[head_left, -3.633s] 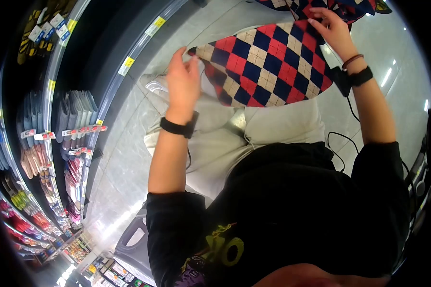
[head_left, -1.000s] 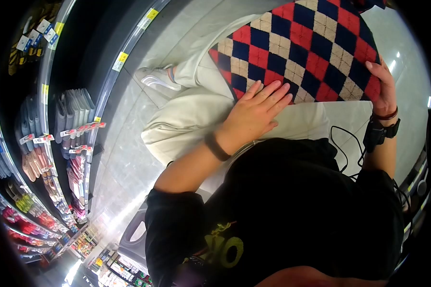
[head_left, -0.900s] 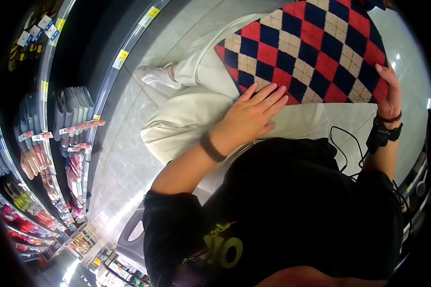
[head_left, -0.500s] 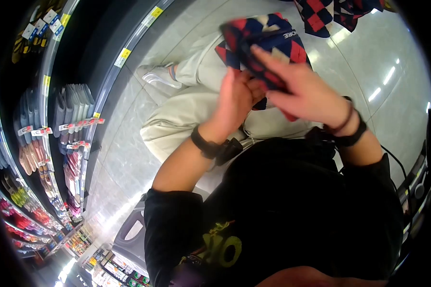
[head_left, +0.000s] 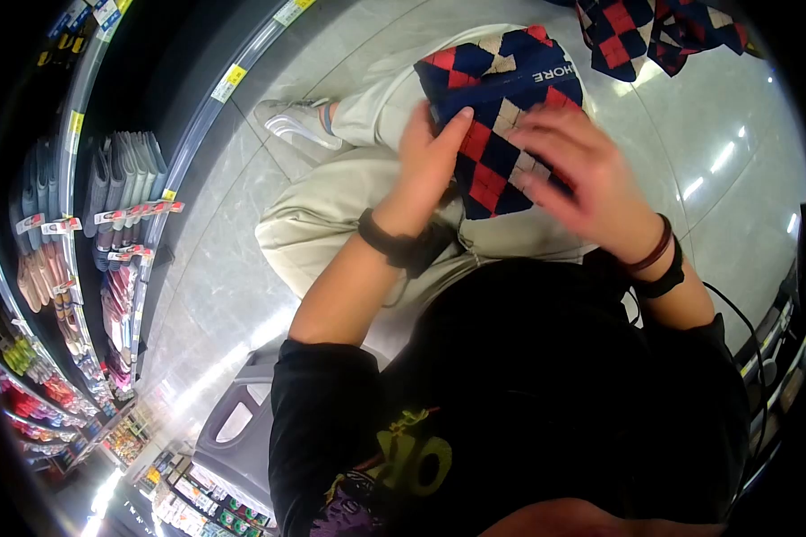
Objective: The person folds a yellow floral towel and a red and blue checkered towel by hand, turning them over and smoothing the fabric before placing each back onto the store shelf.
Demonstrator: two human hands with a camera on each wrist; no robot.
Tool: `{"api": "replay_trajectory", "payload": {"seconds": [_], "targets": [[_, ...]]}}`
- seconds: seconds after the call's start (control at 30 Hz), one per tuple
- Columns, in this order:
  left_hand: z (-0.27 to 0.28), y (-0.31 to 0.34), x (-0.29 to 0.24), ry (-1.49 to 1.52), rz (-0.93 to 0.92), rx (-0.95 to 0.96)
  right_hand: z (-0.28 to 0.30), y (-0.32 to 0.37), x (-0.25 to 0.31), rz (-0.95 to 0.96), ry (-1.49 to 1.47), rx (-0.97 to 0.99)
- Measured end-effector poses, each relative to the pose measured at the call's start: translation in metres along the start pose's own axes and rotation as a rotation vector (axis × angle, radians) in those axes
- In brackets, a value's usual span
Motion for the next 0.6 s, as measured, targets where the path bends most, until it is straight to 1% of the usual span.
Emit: {"api": "replay_trajectory", "payload": {"seconds": [0.03, 0.13, 0.23, 0.27, 0.37, 0.43, 0.47, 0.5, 0.57, 0.6], "targets": [[0.003, -0.002, -0.007, -0.201, -0.154, -0.100, 0.007, 0.002, -0.009, -0.021, 0.082, -0.077], [-0.001, 0.001, -0.047, -0.661, -0.828, -0.283, 0.017, 0.007, -0.040, -0.129, 0.156, -0.226], [-0.019, -0.005, -0.062, -0.897, -1.027, -0.101, 0.010, 0.007, -0.073, -0.360, -0.128, -0.250], [-0.023, -0.006, -0.066, -0.930, -1.014, -0.133, 0.003, 0.008, -0.086, -0.474, -0.336, -0.165], [-0.020, -0.030, -0.060, -0.607, -0.680, 0.025, 0.004, -0.002, -0.101, -0.520, -0.407, -0.026], [-0.014, -0.037, -0.057, -0.480, -0.481, 0.086, 0.015, -0.012, -0.098, -0.328, -0.203, -0.046], [-0.009, -0.040, -0.056, -0.465, -0.521, 0.038, 0.019, -0.016, -0.095, -0.234, -0.103, -0.053], [-0.005, -0.042, -0.054, -0.451, -0.560, -0.013, 0.021, -0.018, -0.095, -0.188, -0.041, -0.072], [0.006, -0.041, -0.054, -0.587, -0.630, -0.074, 0.022, -0.025, -0.091, -0.090, 0.080, -0.107], [0.008, -0.039, -0.060, -0.655, -0.667, -0.104, 0.021, -0.029, -0.084, -0.031, 0.085, -0.120]]}}
Point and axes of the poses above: each hand's wrist, its own y-axis away from the middle knuckle, its own z-axis out of the back of the hand, x = y × z, the point moved 5 cm from there along -y, towards the middle knuckle, and after that the axes turned 2 degrees about -x, right-handed, at the moved point
